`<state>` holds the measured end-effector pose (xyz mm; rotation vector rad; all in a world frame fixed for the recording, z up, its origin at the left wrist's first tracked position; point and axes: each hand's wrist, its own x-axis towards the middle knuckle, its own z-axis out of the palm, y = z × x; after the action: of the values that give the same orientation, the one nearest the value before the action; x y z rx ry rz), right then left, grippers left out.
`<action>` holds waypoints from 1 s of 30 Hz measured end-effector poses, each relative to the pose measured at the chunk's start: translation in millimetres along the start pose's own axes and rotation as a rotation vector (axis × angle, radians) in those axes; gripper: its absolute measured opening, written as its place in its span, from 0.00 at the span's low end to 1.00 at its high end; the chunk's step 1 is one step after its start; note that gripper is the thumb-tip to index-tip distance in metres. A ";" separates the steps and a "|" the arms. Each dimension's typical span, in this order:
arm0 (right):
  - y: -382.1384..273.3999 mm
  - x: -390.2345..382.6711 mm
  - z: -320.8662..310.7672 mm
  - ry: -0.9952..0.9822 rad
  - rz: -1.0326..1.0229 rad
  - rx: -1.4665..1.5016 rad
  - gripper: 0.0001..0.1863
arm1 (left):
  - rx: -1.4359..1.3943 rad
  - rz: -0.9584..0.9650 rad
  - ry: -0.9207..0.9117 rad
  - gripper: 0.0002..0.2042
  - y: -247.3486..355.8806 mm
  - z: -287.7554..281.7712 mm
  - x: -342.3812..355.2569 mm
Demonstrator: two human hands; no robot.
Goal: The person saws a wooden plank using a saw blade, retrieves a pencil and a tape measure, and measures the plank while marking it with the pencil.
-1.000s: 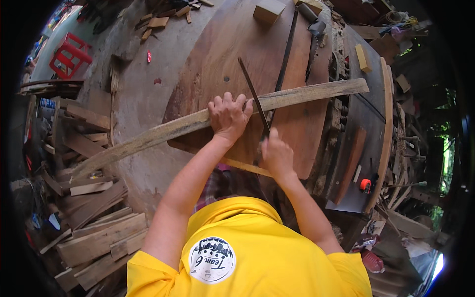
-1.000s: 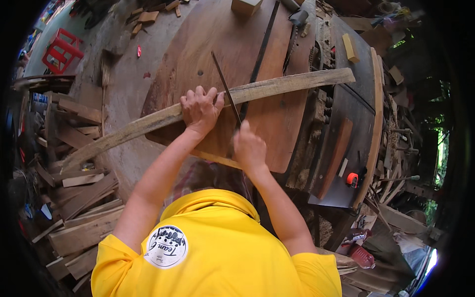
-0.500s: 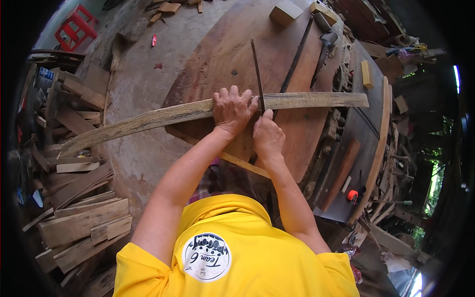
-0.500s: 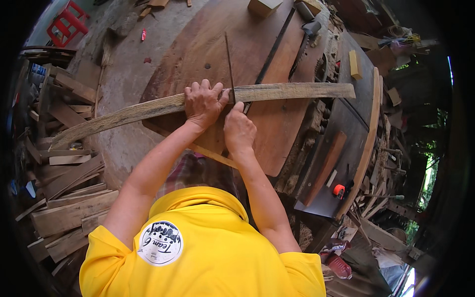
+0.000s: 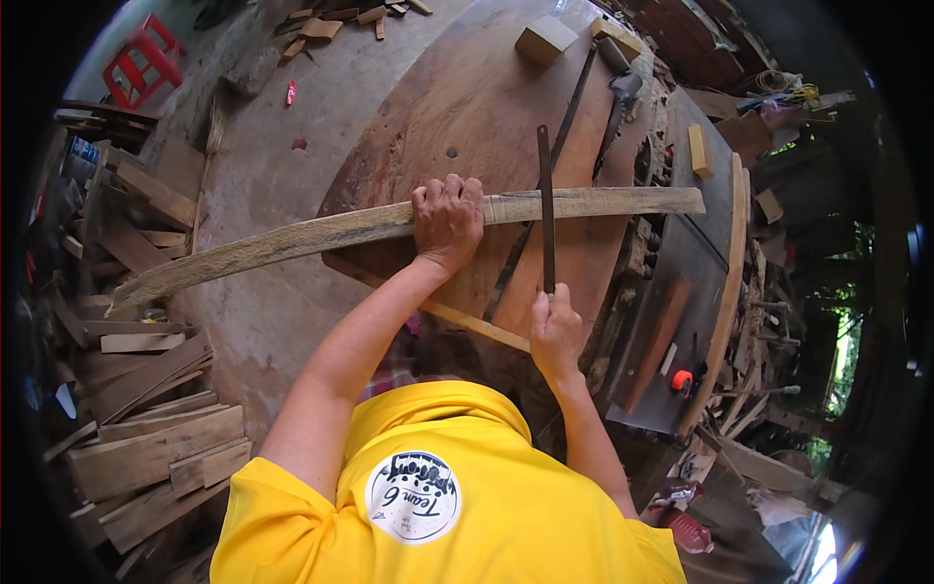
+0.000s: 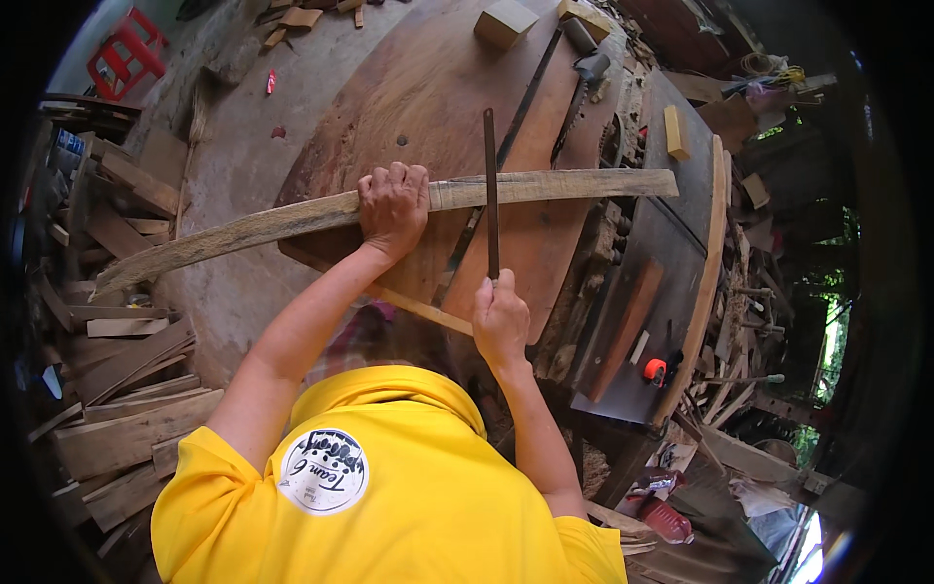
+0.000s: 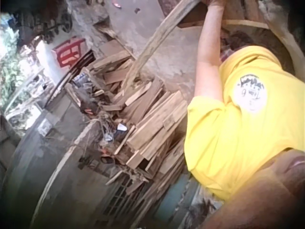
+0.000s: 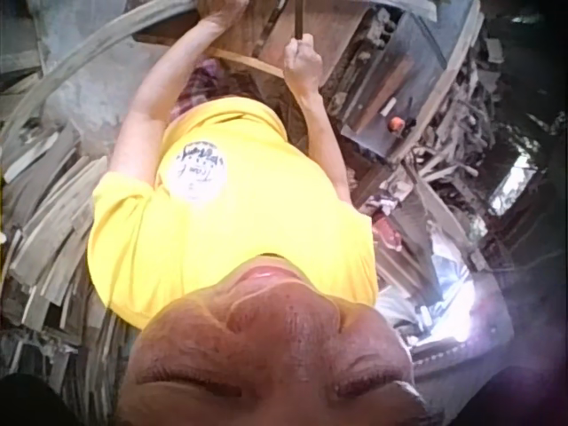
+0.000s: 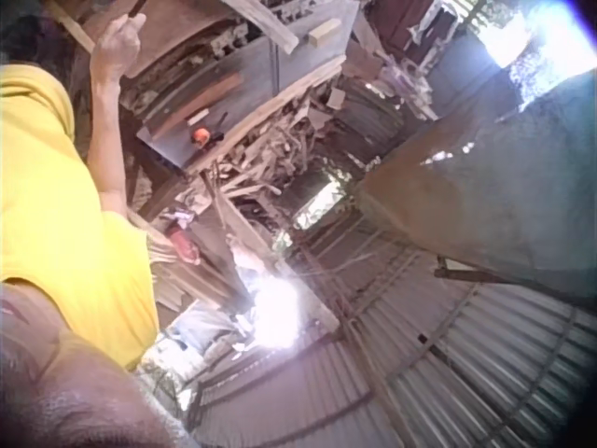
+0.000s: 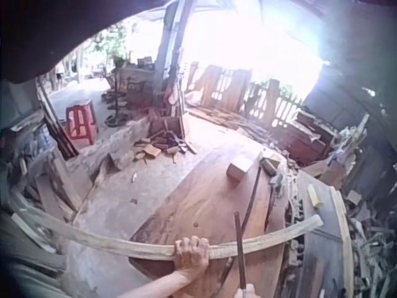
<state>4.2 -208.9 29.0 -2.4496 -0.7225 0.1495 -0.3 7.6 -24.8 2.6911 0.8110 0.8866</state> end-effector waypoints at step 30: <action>94.8 -26.2 -1.3 0.025 0.182 0.738 0.12 | -0.122 0.470 0.007 0.15 37.0 -24.1 -39.2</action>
<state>26.3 -288.6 -24.1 -1.7944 -0.3387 0.3805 -24.7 -44.6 -12.1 2.8107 0.1103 0.9966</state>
